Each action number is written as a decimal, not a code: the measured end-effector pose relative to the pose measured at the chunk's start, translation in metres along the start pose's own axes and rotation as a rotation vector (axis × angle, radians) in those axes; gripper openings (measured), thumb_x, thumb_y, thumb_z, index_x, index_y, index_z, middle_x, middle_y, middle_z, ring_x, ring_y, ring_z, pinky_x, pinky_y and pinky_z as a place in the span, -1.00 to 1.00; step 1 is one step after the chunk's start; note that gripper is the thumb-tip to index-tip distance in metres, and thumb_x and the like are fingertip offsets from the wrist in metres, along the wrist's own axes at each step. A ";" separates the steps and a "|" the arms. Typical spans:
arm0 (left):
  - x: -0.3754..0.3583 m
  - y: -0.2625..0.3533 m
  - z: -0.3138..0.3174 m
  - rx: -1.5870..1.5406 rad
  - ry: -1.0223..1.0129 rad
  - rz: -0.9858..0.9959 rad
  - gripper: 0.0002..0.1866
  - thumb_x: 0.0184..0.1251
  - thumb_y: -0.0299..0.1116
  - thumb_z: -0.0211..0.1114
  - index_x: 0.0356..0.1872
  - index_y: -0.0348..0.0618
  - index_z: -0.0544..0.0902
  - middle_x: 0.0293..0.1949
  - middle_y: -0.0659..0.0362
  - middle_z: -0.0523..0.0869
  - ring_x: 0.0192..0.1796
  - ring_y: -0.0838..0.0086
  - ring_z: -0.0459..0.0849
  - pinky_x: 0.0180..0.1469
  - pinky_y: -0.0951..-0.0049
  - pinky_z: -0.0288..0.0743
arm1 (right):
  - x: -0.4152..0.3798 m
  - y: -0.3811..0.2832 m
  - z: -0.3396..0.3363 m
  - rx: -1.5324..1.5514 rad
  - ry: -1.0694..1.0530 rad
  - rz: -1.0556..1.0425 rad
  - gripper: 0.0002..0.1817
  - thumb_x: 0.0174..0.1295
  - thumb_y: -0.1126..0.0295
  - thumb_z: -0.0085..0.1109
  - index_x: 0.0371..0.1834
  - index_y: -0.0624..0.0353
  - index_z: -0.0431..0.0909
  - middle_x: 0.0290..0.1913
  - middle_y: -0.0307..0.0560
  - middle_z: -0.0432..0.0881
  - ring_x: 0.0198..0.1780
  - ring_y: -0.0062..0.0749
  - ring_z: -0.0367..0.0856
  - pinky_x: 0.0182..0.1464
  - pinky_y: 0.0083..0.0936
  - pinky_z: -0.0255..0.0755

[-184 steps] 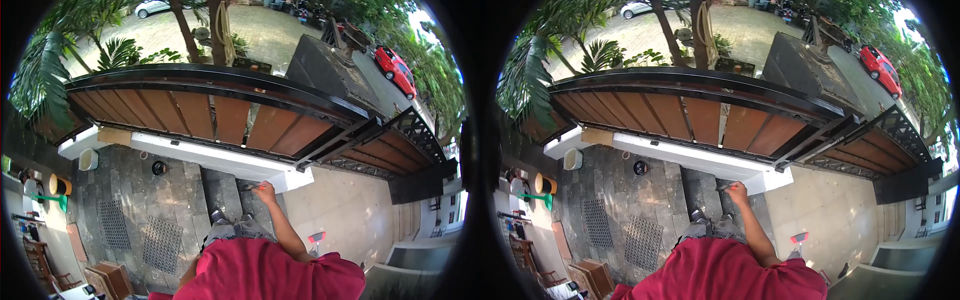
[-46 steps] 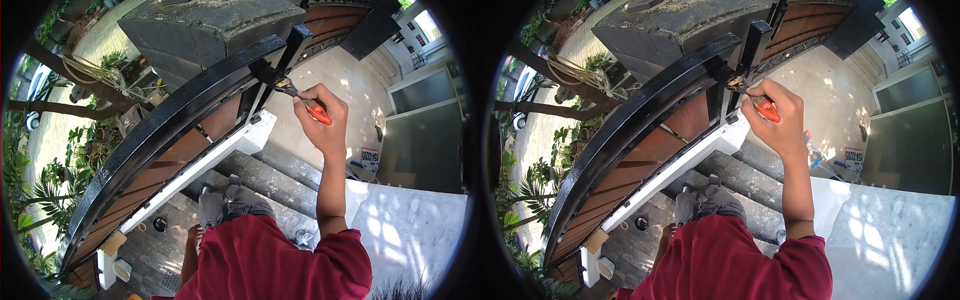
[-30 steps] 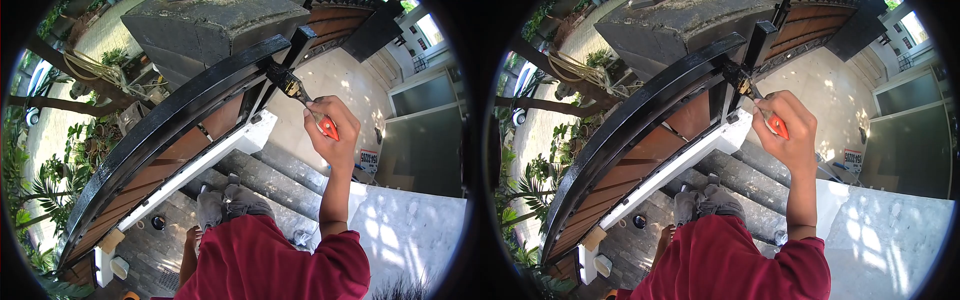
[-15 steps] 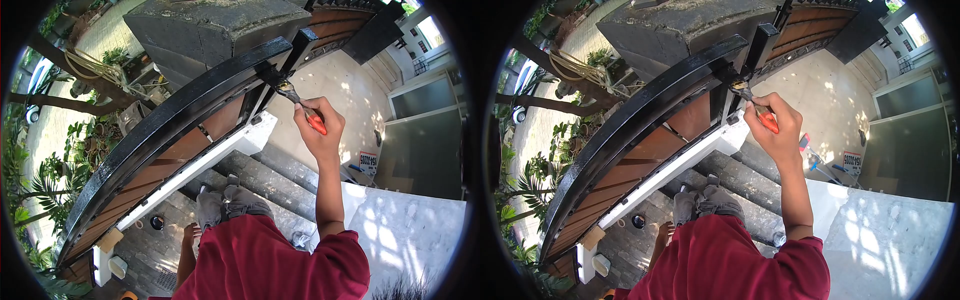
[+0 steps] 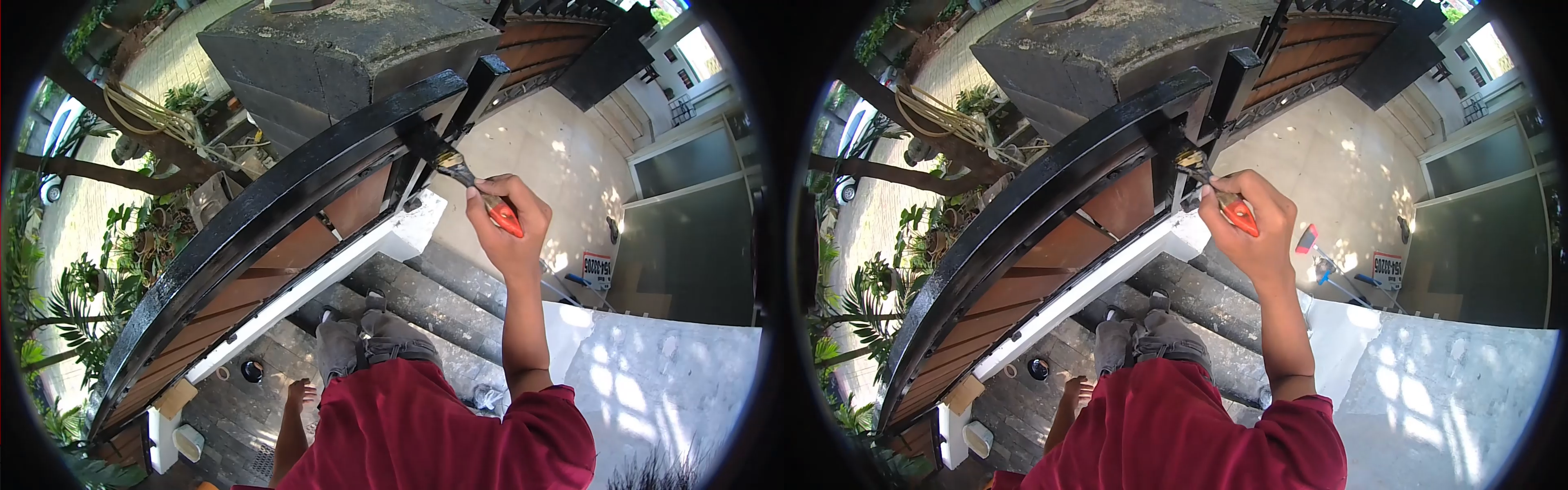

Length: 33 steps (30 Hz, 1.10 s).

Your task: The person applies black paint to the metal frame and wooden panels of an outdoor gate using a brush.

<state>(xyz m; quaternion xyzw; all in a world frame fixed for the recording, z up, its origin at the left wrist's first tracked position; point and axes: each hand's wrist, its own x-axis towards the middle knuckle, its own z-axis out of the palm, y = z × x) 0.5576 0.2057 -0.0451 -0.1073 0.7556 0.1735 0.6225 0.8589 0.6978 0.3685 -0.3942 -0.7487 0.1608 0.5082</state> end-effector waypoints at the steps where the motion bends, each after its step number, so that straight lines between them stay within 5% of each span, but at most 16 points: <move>1: -0.001 0.002 -0.003 0.022 0.007 -0.003 -0.56 0.39 -0.04 0.10 0.12 -0.12 0.52 -0.21 -0.01 0.77 -0.27 0.21 0.76 -0.17 0.11 0.55 | -0.001 0.003 0.000 -0.020 -0.032 -0.019 -0.86 0.01 0.62 0.40 -0.44 0.31 0.59 -0.48 -0.09 0.68 -0.51 -0.56 0.62 -0.43 -0.65 0.43; 8: -0.005 0.025 0.002 -0.020 0.000 0.123 -0.54 0.34 -0.08 0.13 0.14 -0.15 0.50 -0.23 -0.02 0.77 -0.30 0.21 0.76 -0.27 0.21 0.59 | 0.007 0.001 -0.002 0.029 -0.055 0.007 -0.88 0.02 0.60 0.39 -0.44 0.31 0.60 -0.50 -0.09 0.66 -0.51 -0.55 0.62 -0.42 -0.64 0.43; 33: 0.006 0.002 0.014 -0.114 -0.012 0.048 -0.51 0.35 -0.03 0.15 0.15 -0.16 0.50 -0.18 -0.06 0.77 -0.24 0.14 0.76 -0.19 0.09 0.53 | 0.014 -0.005 -0.008 0.055 -0.113 0.068 -0.88 0.03 0.57 0.37 -0.43 0.32 0.58 -0.53 -0.10 0.64 -0.52 -0.56 0.56 -0.42 -0.63 0.38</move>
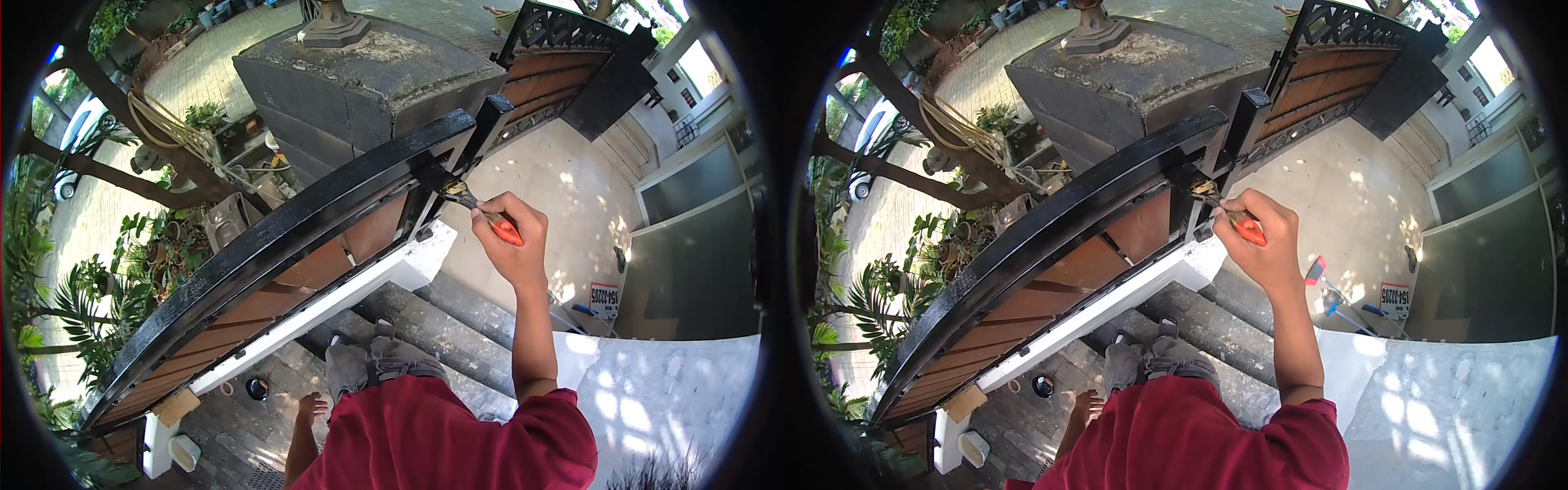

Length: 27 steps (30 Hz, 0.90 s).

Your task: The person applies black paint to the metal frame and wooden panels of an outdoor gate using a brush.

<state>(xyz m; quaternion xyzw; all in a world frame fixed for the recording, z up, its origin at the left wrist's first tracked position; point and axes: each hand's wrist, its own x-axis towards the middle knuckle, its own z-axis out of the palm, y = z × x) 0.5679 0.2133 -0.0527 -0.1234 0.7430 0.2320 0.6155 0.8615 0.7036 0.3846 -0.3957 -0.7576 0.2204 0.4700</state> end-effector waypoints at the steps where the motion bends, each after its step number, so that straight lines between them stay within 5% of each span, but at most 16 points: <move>1: 0.000 0.001 0.001 -0.001 0.002 0.000 -0.51 0.35 -0.03 0.15 0.15 -0.16 0.50 -0.18 -0.06 0.77 -0.24 0.14 0.76 -0.19 0.09 0.53 | -0.001 0.000 -0.001 -0.006 -0.018 -0.012 -0.88 0.03 0.57 0.37 -0.43 0.32 0.58 -0.53 -0.11 0.64 -0.51 -0.58 0.56 -0.42 -0.63 0.38; 27: 0.008 0.016 0.004 0.015 -0.025 0.048 -0.49 0.29 0.01 0.19 0.13 -0.13 0.52 -0.20 -0.05 0.76 -0.24 0.14 0.75 -0.18 0.09 0.54 | 0.018 -0.009 -0.004 -0.008 -0.079 0.007 -0.86 0.00 0.57 0.35 -0.47 0.33 0.54 -0.56 -0.07 0.60 -0.54 -0.58 0.52 -0.43 -0.61 0.36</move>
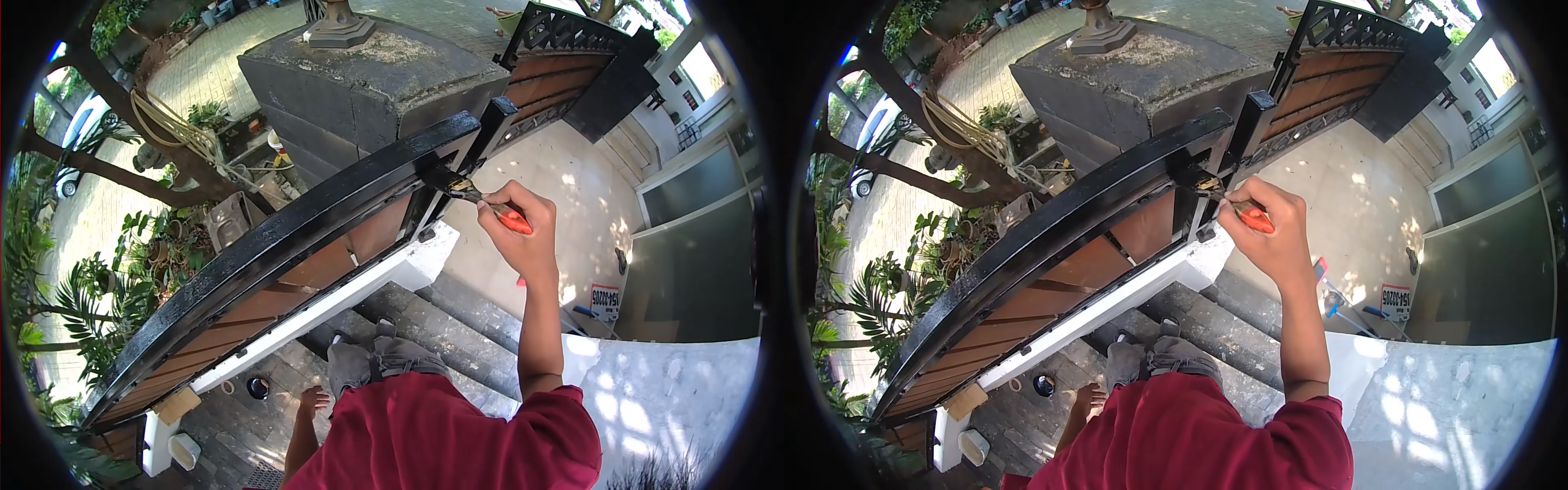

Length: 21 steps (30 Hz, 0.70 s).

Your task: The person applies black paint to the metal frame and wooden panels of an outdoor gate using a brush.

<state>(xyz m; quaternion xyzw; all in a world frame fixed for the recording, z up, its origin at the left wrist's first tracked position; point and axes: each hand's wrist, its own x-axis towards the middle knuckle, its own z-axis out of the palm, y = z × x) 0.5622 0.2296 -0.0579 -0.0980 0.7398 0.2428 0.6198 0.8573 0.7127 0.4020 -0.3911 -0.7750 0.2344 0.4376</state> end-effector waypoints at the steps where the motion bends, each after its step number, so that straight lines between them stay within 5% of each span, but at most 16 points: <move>1: 0.000 -0.002 0.001 0.000 -0.001 -0.002 -0.49 0.29 0.01 0.19 0.13 -0.13 0.52 -0.20 -0.05 0.76 -0.24 0.14 0.75 -0.18 0.09 0.54 | 0.001 0.000 0.001 -0.011 -0.009 -0.009 -0.86 0.00 0.57 0.35 -0.47 0.33 0.53 -0.57 -0.08 0.59 -0.54 -0.60 0.51 -0.44 -0.61 0.35; 21: 0.007 -0.002 0.014 -0.020 -0.019 -0.033 -0.48 0.31 0.00 0.16 0.16 -0.13 0.51 -0.22 -0.05 0.77 -0.25 0.16 0.74 -0.16 0.09 0.54 | 0.003 -0.006 -0.004 -0.015 -0.067 0.006 -0.84 0.01 0.56 0.36 -0.45 0.33 0.52 -0.58 -0.11 0.55 -0.55 -0.59 0.45 -0.43 -0.61 0.33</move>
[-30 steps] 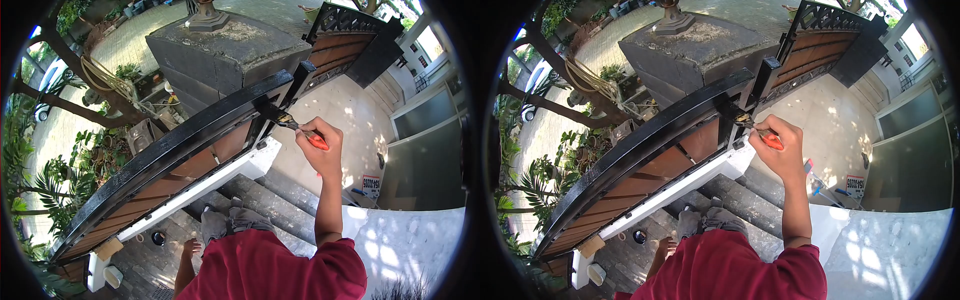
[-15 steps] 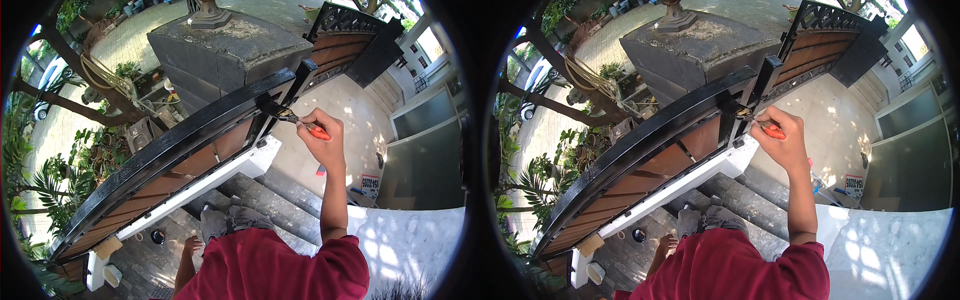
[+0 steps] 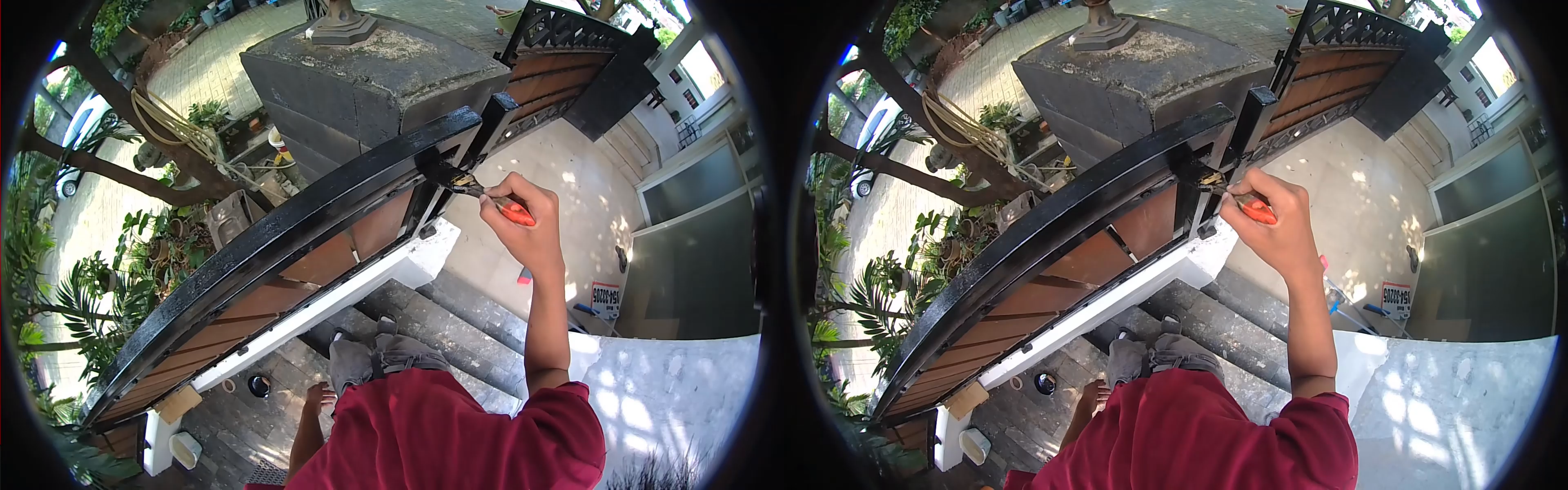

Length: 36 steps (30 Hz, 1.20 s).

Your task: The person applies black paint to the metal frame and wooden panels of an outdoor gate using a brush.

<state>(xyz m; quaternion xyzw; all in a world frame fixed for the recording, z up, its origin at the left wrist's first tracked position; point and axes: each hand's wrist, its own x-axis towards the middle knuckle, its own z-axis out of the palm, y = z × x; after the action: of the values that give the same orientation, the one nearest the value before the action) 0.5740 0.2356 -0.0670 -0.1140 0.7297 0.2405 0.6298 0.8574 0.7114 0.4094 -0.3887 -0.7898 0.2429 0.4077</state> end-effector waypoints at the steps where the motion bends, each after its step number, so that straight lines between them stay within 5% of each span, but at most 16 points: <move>1: 0.001 -0.001 0.000 0.001 0.000 -0.004 -0.48 0.31 0.00 0.16 0.16 -0.13 0.51 -0.22 -0.05 0.77 -0.25 0.16 0.74 -0.16 0.09 0.54 | -0.001 -0.001 0.001 0.010 0.010 0.008 -0.84 0.01 0.56 0.36 -0.45 0.33 0.52 -0.57 -0.10 0.56 -0.55 -0.57 0.46 -0.43 -0.61 0.34; 36: 0.016 0.013 0.004 0.022 -0.026 -0.005 -0.52 0.36 -0.02 0.16 0.15 -0.12 0.53 -0.30 -0.01 0.77 -0.33 0.18 0.75 -0.24 0.12 0.55 | -0.016 -0.008 0.016 0.018 0.030 -0.007 -0.85 0.02 0.56 0.37 -0.44 0.32 0.55 -0.56 -0.07 0.58 -0.56 -0.48 0.51 -0.43 -0.59 0.36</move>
<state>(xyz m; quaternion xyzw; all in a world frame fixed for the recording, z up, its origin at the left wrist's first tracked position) 0.5683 0.2505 -0.0804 -0.1058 0.7238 0.2322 0.6411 0.8467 0.6928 0.3991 -0.3856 -0.7828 0.2428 0.4239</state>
